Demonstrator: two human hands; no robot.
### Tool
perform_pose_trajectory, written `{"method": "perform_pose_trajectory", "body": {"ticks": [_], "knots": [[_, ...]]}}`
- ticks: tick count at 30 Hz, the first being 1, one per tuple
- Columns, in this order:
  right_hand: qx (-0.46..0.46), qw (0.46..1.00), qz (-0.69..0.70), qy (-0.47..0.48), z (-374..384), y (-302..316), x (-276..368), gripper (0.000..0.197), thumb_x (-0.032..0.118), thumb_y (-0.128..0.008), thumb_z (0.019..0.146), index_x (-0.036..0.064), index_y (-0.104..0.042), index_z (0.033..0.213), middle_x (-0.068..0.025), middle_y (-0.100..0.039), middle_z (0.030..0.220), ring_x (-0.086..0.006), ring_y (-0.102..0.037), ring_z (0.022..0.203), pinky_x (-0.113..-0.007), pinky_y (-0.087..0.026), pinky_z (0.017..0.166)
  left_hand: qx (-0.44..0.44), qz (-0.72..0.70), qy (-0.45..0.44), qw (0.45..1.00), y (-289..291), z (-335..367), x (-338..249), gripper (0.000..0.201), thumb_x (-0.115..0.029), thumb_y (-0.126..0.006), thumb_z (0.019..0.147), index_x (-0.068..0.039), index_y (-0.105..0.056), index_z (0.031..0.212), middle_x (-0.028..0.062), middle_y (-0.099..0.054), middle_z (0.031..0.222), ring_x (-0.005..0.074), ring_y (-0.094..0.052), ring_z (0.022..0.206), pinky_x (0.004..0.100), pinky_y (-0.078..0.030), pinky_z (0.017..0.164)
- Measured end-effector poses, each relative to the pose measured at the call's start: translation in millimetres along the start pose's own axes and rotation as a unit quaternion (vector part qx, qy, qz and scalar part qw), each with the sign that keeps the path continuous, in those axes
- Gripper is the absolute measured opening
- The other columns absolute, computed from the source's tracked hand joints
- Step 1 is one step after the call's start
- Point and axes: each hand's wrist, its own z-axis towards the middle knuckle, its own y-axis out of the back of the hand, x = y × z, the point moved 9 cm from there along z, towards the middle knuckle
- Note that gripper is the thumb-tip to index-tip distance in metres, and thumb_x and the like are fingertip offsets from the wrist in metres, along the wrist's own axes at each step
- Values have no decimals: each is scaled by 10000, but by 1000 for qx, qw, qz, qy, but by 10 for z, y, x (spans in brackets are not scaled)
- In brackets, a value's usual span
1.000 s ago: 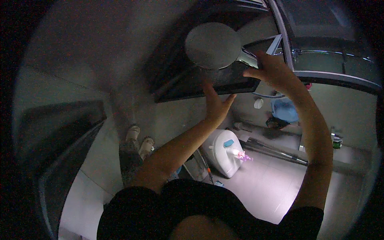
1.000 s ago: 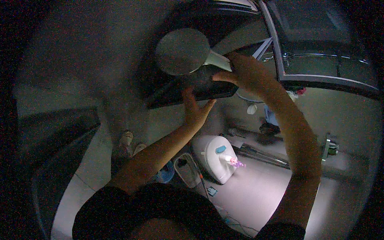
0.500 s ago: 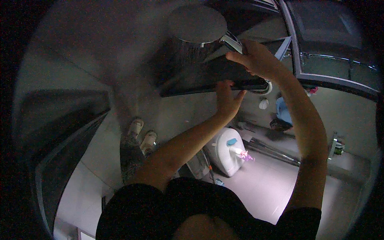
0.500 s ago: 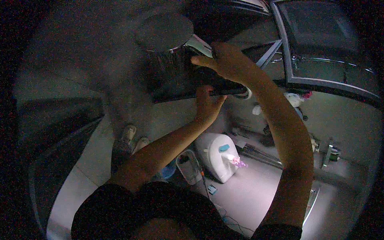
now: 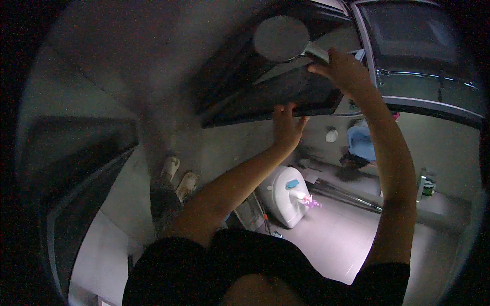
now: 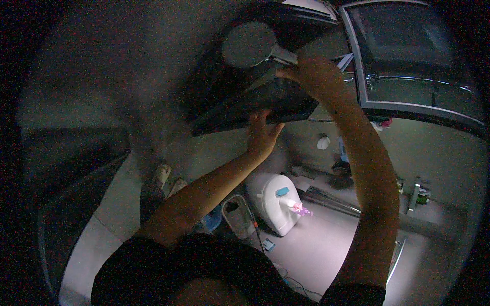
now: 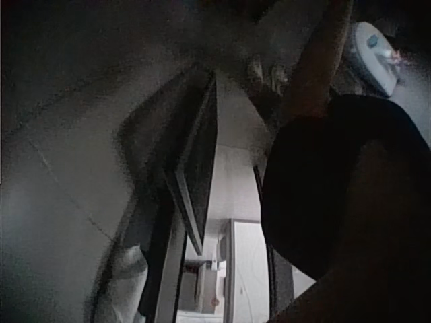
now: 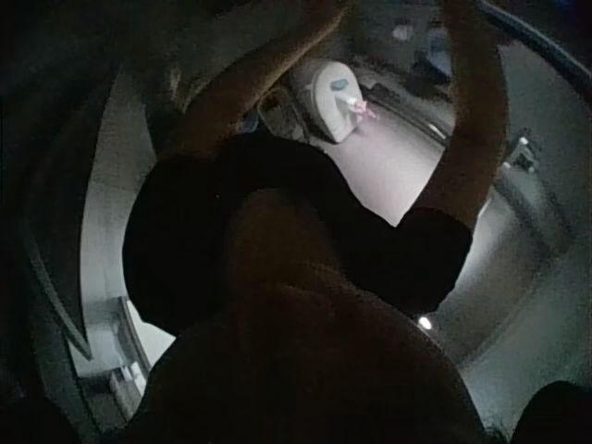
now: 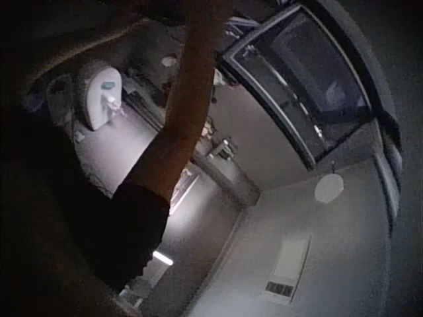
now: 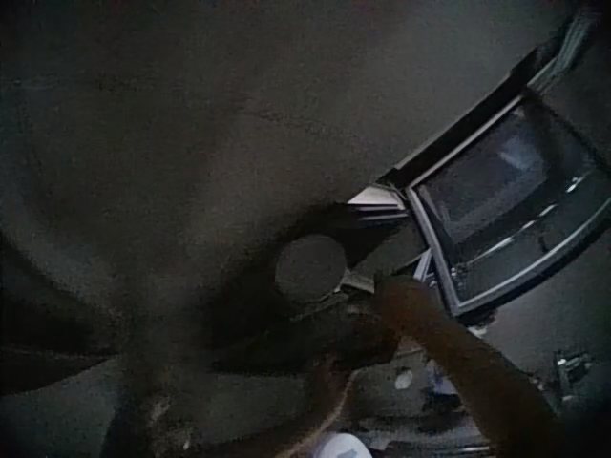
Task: The person uses a shower head to rinse water over a black mesh window screen, then uses a squeegee to remove excess water from the screen and the floor before handling two blue plastic basins.
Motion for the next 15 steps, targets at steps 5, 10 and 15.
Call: {"method": "perform_pose_trajectory", "body": {"ticks": [5, 10, 15], "knots": [[-85, 995, 1, -43, -50, 128, -412, 690, 627, -570, 729, -23, -493, 947, -230, -614, 747, -408, -616, 772, -463, -479, 639, 16, -3, -17, 1000, 7, -66, -21, 502, -344, -674, 756, -26, -476, 1091, 201, -468, 1057, 351, -442, 1012, 448, -373, 849], [-98, 985, 138, -39, -262, 57, -531, 600, 540, -594, 775, -19, -498, 969, -184, -604, 721, -327, -605, 685, -394, -455, 600, 6, 7, -28, 1000, 36, -88, -23, 474, -339, -666, 764, -20, -491, 1068, 200, -485, 1015, 347, -446, 991, 445, -374, 839], [-79, 973, 214, -25, -563, 2, -590, 512, 441, -624, 791, -5, -511, 1013, -139, -571, 707, -248, -533, 611, -348, -414, 561, 20, 18, -33, 999, -3, -100, 18, 460, -261, -699, 744, -37, -476, 1078, 202, -434, 1061, 346, -426, 1009, 436, -369, 856]]}}
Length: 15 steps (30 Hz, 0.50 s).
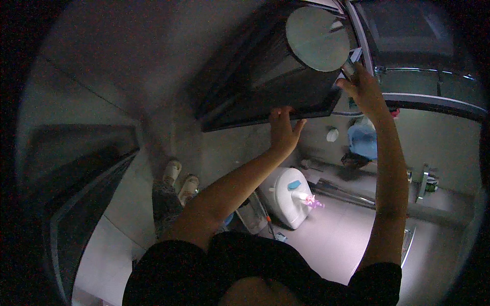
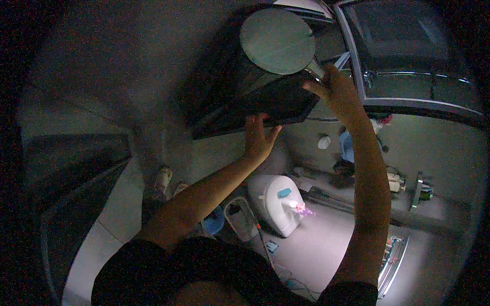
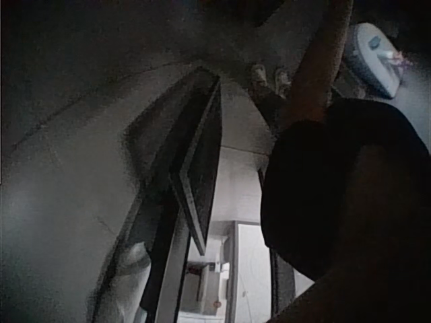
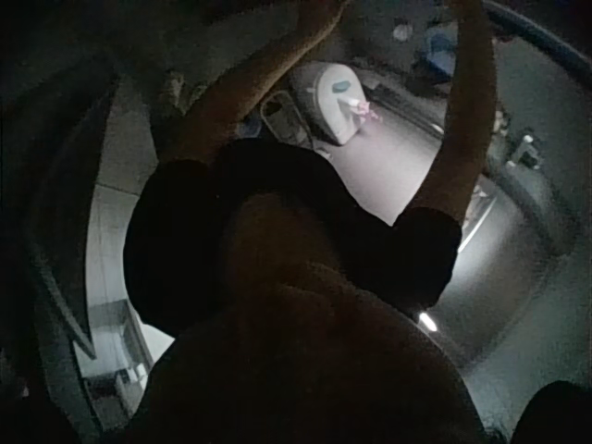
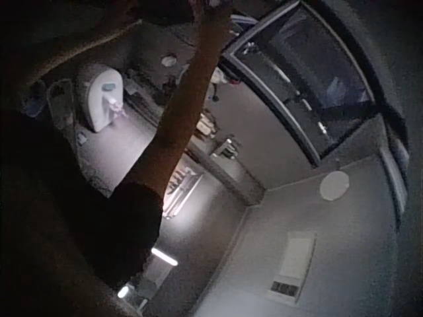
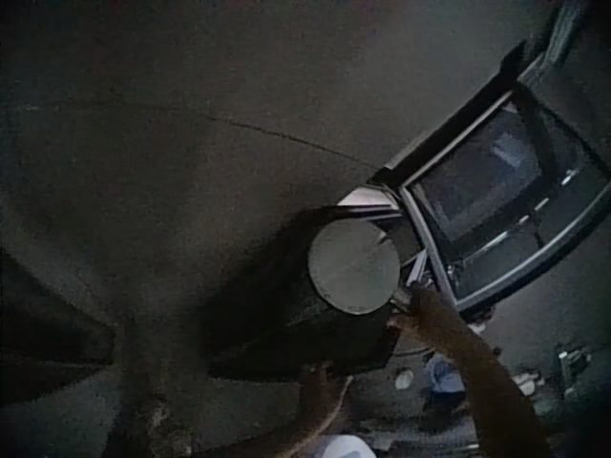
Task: The person uses a shower head to rinse water over a black mesh window screen, then uses a squeegee to remove excess water from the screen and the floor before handling two blue plastic basins.
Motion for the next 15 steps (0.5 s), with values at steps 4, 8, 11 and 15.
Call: {"method": "perform_pose_trajectory", "body": {"ticks": [4, 8, 11, 15], "knots": [[0, 998, 35, -51, -130, 139, -136, 588, 518, -634, 758, -13, -521, 982, -152, -581, 715, -284, -553, 616, -376, -432, 577, 1, -4, 19, 1000, -18, -1, -19, 455, -265, -696, 748, -36, -476, 1075, 200, -435, 1052, 347, -424, 1001, 438, -362, 854], [41, 984, 142, -98, -323, 184, -218, 563, 504, -620, 780, -17, -522, 970, -140, -568, 696, -254, -545, 599, -376, -419, 547, -13, 2, 17, 1000, -11, -35, -28, 464, -266, -695, 749, -34, -474, 1085, 200, -432, 1049, 353, -416, 1009, 436, -358, 857], [-68, 995, -4, -72, -302, 398, -430, 553, 502, -615, 786, -10, -526, 975, -103, -552, 660, -203, -531, 573, -346, -408, 511, -33, 15, 14, 999, -10, -51, -34, 466, -268, -694, 749, -33, -477, 1088, 196, -438, 1044, 354, -414, 1013, 440, -356, 858], [46, 982, 136, -121, -399, 258, -477, 515, 492, -621, 786, 5, -527, 923, -46, -495, 590, -133, -480, 515, -293, -362, 456, -38, 15, -1, 999, 52, -8, -13, 442, -243, -701, 738, -31, -499, 1070, 190, -461, 1010, 352, -418, 1008, 445, -354, 859]]}}
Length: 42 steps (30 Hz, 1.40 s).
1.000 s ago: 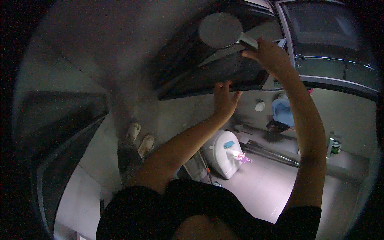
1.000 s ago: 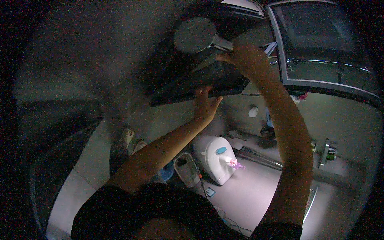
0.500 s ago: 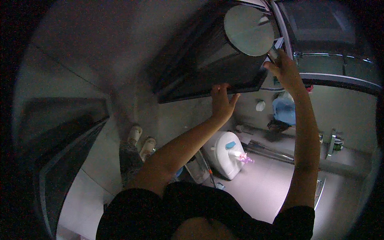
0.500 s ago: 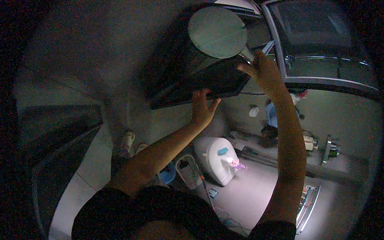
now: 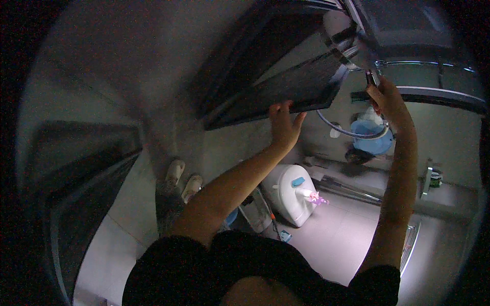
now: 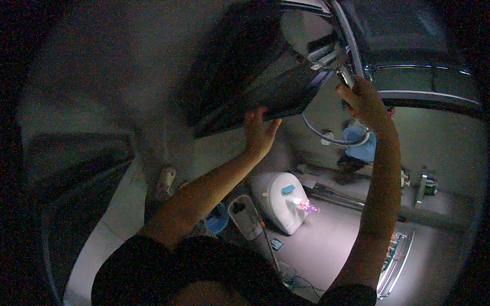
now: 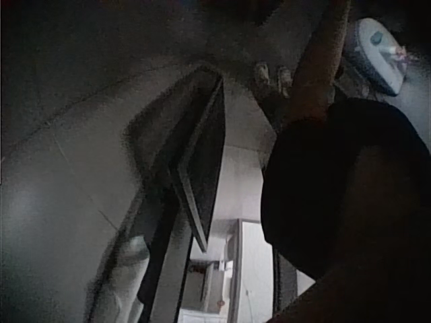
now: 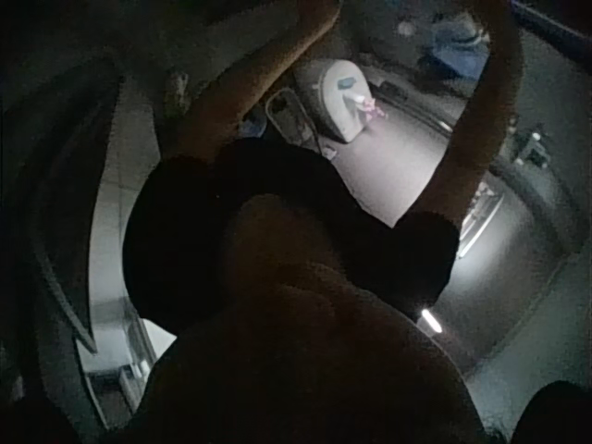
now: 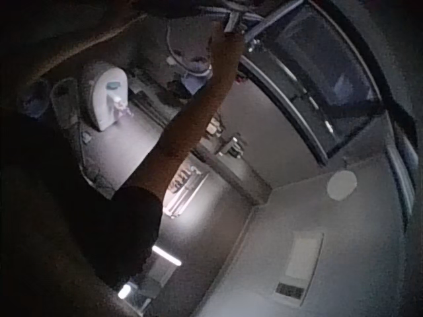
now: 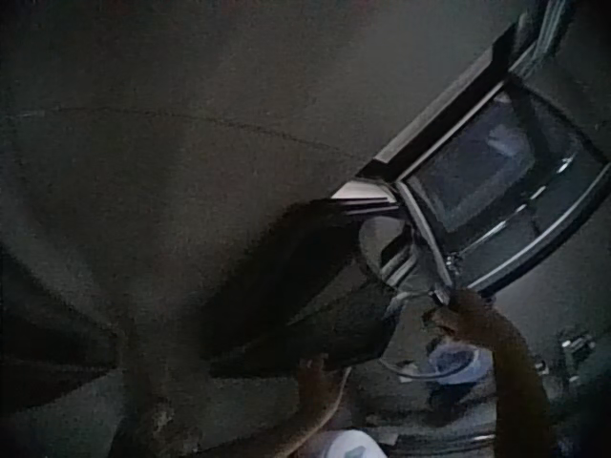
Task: The person uses a shower head to rinse water over a black mesh window screen, then uses a squeegee to remove excess water from the screen and the floor before handling two blue plastic basins.
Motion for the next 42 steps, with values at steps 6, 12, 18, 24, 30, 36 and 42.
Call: {"method": "perform_pose_trajectory", "body": {"ticks": [6, 12, 18, 24, 30, 36, 42], "knots": [[-105, 994, 25, 6, -271, 223, 31, 355, 382, -595, 825, 38, -511, 855, -10, -461, 577, -84, -428, 486, -252, -326, 426, -18, -19, 6, 1000, -2, 143, 61, 342, -80, -685, 712, -25, -539, 1016, 193, -499, 985, 350, -455, 982, 433, -361, 850], [-255, 959, 127, -7, -811, 549, -467, 380, 399, -601, 839, 32, -502, 822, -15, -489, 589, -90, -444, 490, -251, -350, 434, -38, 40, -27, 998, 56, 719, -58, 270, -33, -662, 722, -10, -556, 969, 199, -497, 1018, 355, -479, 970, 419, -394, 809], [-269, 930, 241, -63, -1211, -3, -1016, 241, 251, -601, 855, 28, -514, 879, -20, -510, 649, -104, -469, 566, -258, -365, 498, -37, 65, -62, 995, 183, 1411, 309, 326, -56, -693, 700, -39, -550, 993, 178, -527, 977, 345, -508, 927, 409, -416, 782], [-305, 885, 345, 70, -1440, -812, -867, 283, 150, -607, 803, -14, -491, 1003, -41, -556, 771, -104, -494, 646, -245, -397, 556, -76, 103, -105, 986, 595, 1692, 173, 331, -23, -653, 703, -28, -549, 1017, 145, -559, 924, 310, -545, 860, 388, -438, 763], [-296, 902, 310, 60, -1901, -1497, -716, 306, 115, -546, 775, -28, -519, 1043, -85, -595, 879, -207, -584, 800, -329, -467, 729, 10, 113, -12, 993, 542, 1590, 218, 387, -58, -643, 720, 2, -533, 1086, 164, -576, 965, 296, -561, 899, 383, -442, 808], [-346, 815, 465, -1, -2106, -1693, -1039, 356, 108, -671, 755, -42, -517, 1040, -66, -604, 841, -121, -554, 728, -259, -448, 642, 114, -2, 58, 992, 907, 878, 143, 470, -152, -676, 750, 5, -493, 1154, 179, -568, 1090, 276, -555, 994, 355, -437, 845], [-354, 806, 469, 64, -2518, -2123, -1162, 263, 136, -652, 799, 1, -537, 993, 15, -477, 719, -65, -383, 611, -218, -342, 563, 44, 276, -138, 950, 3109, -319, -230, 472, -184, -683, 746, -26, -493, 1148, 175, -555, 1076, 317, -539, 991, 390, -434, 848]]}}
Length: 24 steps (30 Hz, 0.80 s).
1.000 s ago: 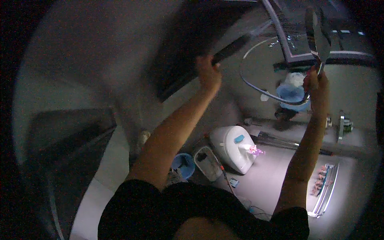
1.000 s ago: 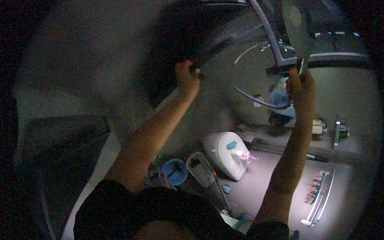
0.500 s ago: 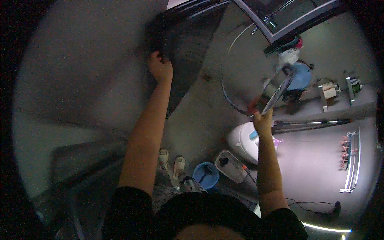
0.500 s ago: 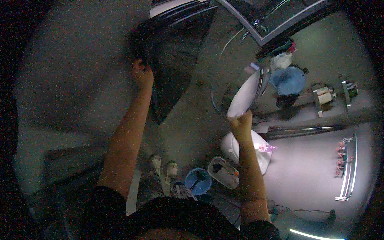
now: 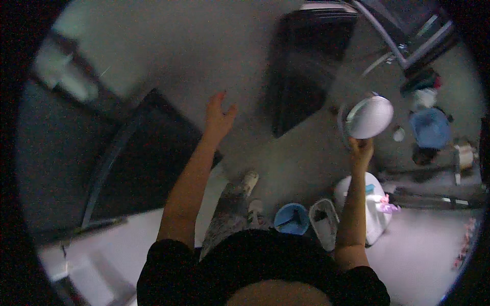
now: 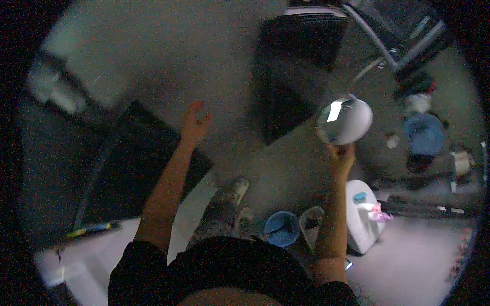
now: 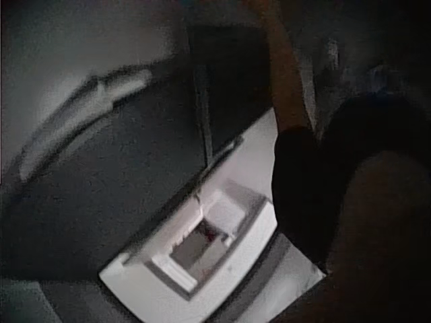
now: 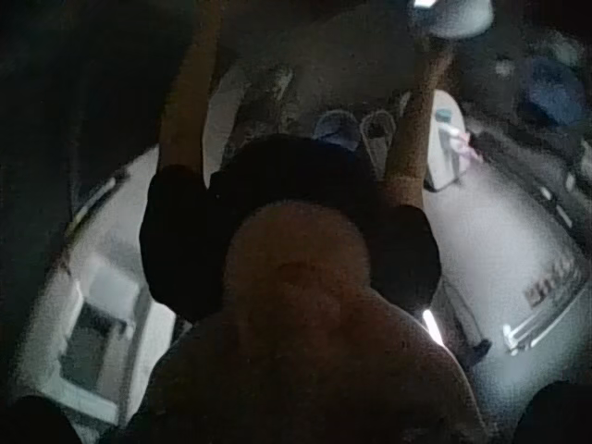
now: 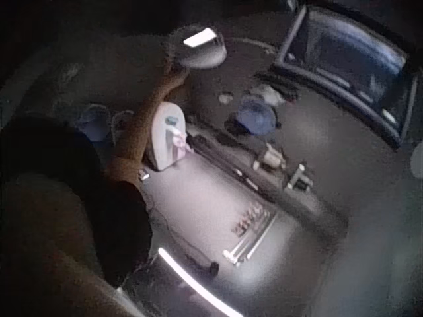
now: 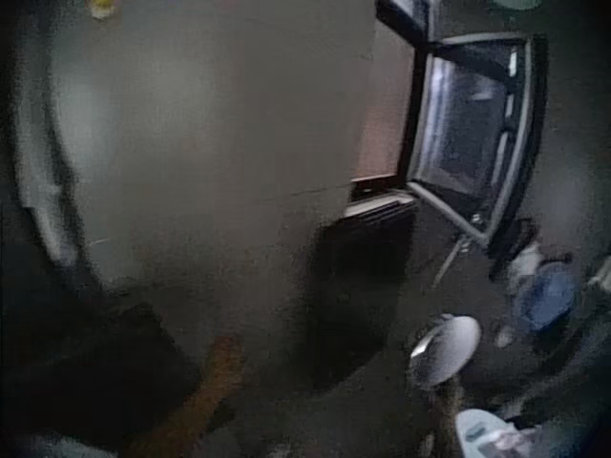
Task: The person uses a shower head to rinse water over a black mesh window screen, then uses a squeegee to remove excess water from the screen and the floor before handling two blue plastic basins.
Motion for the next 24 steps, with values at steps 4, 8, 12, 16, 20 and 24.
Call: {"method": "perform_pose_trajectory", "body": {"ticks": [4, 8, 12, 16, 20, 24], "knots": [[-14, 996, -62, 62, -286, 131, -97, 333, 196, -702, 776, -1, -532, 983, 26, -457, 692, -84, -368, 606, -237, -338, 560, -184, 386, -113, 897, 1851, -580, -538, 523, -218, -728, 673, -61, -527, 1130, 162, -518, 1125, 335, -490, 1045, 443, -433, 826], [-38, 997, -20, 63, -476, 120, 183, 341, 206, -716, 763, 8, -529, 968, 13, -434, 644, -97, -370, 595, -262, -349, 556, -145, 517, 4, 843, 2963, -812, -350, 577, -282, -737, 675, -80, -510, 1165, 171, -516, 1133, 345, -498, 1039, 454, -443, 810], [-19, 983, -170, 70, -492, 150, -9, 319, 196, -754, 716, 10, -525, 837, -23, -465, 611, -117, -393, 549, -268, -367, 514, 39, 440, 64, 895, 3360, -1044, 328, 604, -354, -690, 738, -61, -475, 1219, 177, -544, 1151, 343, -544, 1013, 429, -450, 827], [-17, 986, -167, 23, -706, 171, 220, 359, 215, -767, 704, -7, -494, 773, -48, -510, 610, -127, -429, 561, -268, -393, 526, 57, 459, 40, 886, 3205, -1157, 379, 573, -322, -640, 796, -62, -439, 1265, 184, -568, 1128, 354, -559, 995, 428, -446, 832], [-16, 989, -137, 54, -758, 370, 159, 372, 212, -772, 698, -14, -486, 770, -53, -477, 569, -142, -397, 529, -269, -380, 500, 53, 457, -4, 888, 2817, -1304, -91, 479, -262, -600, 832, -55, -458, 1240, 186, -593, 1067, 353, -569, 966, 420, -448, 795], [-24, 992, -123, 27, -746, 508, 202, 370, 224, -770, 699, -9, -488, 751, -61, -457, 577, -145, -388, 549, -279, -382, 515, 78, 434, -15, 897, 2630, -1216, -759, 426, -249, -584, 844, -56, -481, 1209, 190, -601, 1033, 359, -580, 925, 412, -448, 765]]}}
